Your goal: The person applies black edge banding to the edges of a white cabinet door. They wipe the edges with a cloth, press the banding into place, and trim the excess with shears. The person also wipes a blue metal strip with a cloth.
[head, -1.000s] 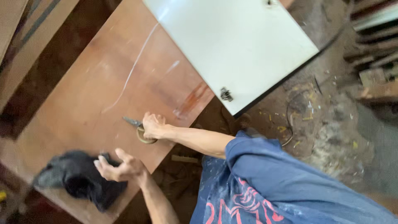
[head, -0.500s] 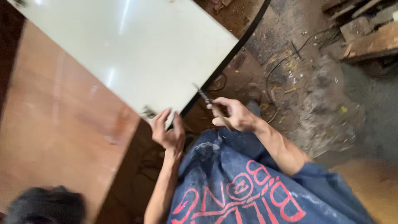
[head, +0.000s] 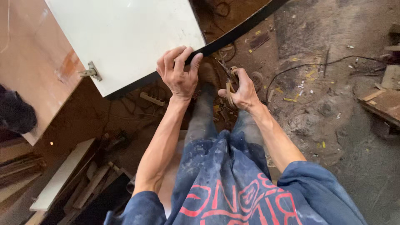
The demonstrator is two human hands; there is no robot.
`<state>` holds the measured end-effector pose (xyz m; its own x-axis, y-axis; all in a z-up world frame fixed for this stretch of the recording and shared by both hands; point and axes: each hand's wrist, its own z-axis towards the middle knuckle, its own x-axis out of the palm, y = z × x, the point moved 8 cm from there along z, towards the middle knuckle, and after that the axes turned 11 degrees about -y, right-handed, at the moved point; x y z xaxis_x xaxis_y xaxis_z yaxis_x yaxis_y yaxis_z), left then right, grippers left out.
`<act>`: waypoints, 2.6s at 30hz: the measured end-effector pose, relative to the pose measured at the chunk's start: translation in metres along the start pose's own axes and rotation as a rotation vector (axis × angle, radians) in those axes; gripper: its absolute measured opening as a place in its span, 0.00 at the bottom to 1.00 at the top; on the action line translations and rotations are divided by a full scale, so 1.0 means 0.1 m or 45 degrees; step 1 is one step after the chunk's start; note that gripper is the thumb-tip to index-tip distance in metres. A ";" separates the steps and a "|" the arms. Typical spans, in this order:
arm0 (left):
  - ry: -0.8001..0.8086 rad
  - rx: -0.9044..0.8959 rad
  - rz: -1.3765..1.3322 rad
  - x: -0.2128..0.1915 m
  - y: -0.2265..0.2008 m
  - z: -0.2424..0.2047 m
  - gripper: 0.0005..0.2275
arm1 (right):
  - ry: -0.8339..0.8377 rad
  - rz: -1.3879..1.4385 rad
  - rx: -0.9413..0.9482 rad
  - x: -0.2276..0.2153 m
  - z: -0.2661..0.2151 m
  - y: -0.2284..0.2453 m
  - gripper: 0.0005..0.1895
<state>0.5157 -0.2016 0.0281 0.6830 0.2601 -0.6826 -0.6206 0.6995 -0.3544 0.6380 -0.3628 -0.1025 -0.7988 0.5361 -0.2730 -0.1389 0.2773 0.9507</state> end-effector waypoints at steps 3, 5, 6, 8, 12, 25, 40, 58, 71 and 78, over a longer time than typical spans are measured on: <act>-0.023 -0.077 0.001 0.05 0.03 0.00 0.14 | 0.046 0.041 0.016 0.11 0.15 -0.08 0.42; -0.052 -0.091 -0.009 0.06 0.03 0.01 0.14 | 0.042 0.043 -0.049 0.15 0.22 -0.06 0.42; -0.062 -0.100 -0.022 0.07 0.05 0.02 0.14 | 0.034 0.038 -0.076 0.17 0.24 -0.05 0.41; -0.066 -0.107 -0.039 0.08 0.06 0.03 0.15 | -0.023 0.021 -0.192 0.16 0.28 0.01 0.40; -0.031 -0.167 -0.035 0.08 0.10 0.03 0.15 | -0.004 -0.039 -0.123 0.25 0.33 -0.01 0.41; -0.031 -0.188 -0.050 0.12 0.13 0.06 0.17 | -0.022 0.140 -0.138 0.39 0.58 0.18 0.33; -0.055 -0.079 0.005 0.21 0.09 -0.24 0.10 | -0.062 0.033 -0.220 0.29 0.67 0.31 0.22; -0.115 -0.040 -0.019 0.23 0.11 -0.28 0.12 | 0.071 0.038 -0.275 0.32 0.72 0.37 0.25; -0.024 -0.058 -0.026 0.20 0.07 -0.20 0.12 | -0.023 -0.045 -0.353 0.29 0.73 0.35 0.21; 0.388 0.201 -0.548 0.61 -0.04 0.67 0.17 | 0.103 -0.014 -0.387 0.30 0.71 0.31 0.33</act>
<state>0.5856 -0.1439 0.0300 0.7051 -0.2596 -0.6598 -0.2287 0.7976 -0.5582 0.6515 -0.2812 -0.0917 -0.8386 0.4660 -0.2823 -0.3063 0.0253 0.9516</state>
